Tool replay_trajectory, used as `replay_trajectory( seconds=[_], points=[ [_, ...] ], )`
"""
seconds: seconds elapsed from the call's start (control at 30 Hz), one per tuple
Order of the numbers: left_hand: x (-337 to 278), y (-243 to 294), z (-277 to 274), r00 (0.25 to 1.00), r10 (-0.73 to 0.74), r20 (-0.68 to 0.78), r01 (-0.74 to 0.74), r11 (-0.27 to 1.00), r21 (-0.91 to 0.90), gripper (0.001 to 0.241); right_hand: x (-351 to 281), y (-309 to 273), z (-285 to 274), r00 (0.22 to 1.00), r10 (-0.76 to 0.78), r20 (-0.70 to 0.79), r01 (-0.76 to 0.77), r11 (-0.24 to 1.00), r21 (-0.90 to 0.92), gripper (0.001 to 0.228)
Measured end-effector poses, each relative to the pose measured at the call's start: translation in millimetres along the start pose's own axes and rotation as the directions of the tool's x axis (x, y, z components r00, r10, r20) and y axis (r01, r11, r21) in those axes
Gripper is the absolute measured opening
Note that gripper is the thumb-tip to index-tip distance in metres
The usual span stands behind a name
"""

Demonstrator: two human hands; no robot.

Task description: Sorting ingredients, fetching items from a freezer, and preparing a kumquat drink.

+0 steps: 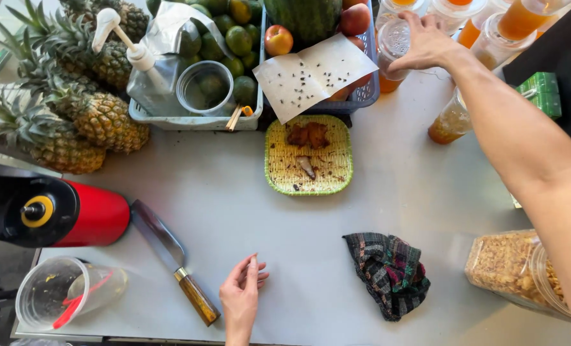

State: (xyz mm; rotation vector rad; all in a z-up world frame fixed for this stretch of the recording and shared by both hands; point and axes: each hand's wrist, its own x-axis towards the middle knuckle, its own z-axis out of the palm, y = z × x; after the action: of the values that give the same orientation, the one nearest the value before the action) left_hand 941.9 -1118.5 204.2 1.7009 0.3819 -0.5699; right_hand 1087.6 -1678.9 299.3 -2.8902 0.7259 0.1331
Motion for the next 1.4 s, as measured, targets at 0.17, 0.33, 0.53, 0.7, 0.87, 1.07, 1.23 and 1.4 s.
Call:
replay_trajectory(
  seconds=[0.17,0.33,0.53,0.7,0.87,1.07,1.23,1.4],
  points=[
    [-12,-7,-20,0.995,-0.008,-0.099,0.006,1.0,-0.018,0.037,-33,0,6,0.993,0.081,-0.084,-0.086,0.995,-0.055,0.117],
    [-14,-7,-18,0.999,0.041,0.009,-0.042,0.995,0.088,0.039,-82,-17,16,0.993,0.119,0.013,-0.115,0.976,-0.187,0.124],
    [-5,-9,-32,0.947,0.321,0.024,-0.309,0.885,0.349,0.035,-186,-73,14,0.985,0.123,0.12,-0.105,0.984,-0.143,0.122],
    [11,-24,-39,0.91,0.385,0.153,-0.414,0.858,0.303,0.038,-266,-117,38,0.99,0.092,0.111,-0.085,0.994,-0.063,0.126],
    [38,-44,-6,0.642,0.698,0.317,-0.759,0.638,0.134,0.057,-339,-209,44,0.995,0.073,0.072,-0.08,0.991,0.106,0.113],
    [38,-20,34,0.379,0.789,0.484,-0.839,0.514,-0.18,0.11,-379,-269,88,1.0,0.011,-0.007,-0.011,1.0,0.006,0.102],
    [54,-31,46,0.372,0.779,0.505,-0.875,0.475,-0.088,0.096,-383,-277,112,0.924,-0.218,-0.314,0.22,0.975,-0.031,0.087],
    [78,-47,56,0.404,0.719,0.565,-0.871,0.491,-0.002,0.092,-381,-273,106,0.962,-0.16,-0.223,0.157,0.987,-0.028,0.087]
  ],
)
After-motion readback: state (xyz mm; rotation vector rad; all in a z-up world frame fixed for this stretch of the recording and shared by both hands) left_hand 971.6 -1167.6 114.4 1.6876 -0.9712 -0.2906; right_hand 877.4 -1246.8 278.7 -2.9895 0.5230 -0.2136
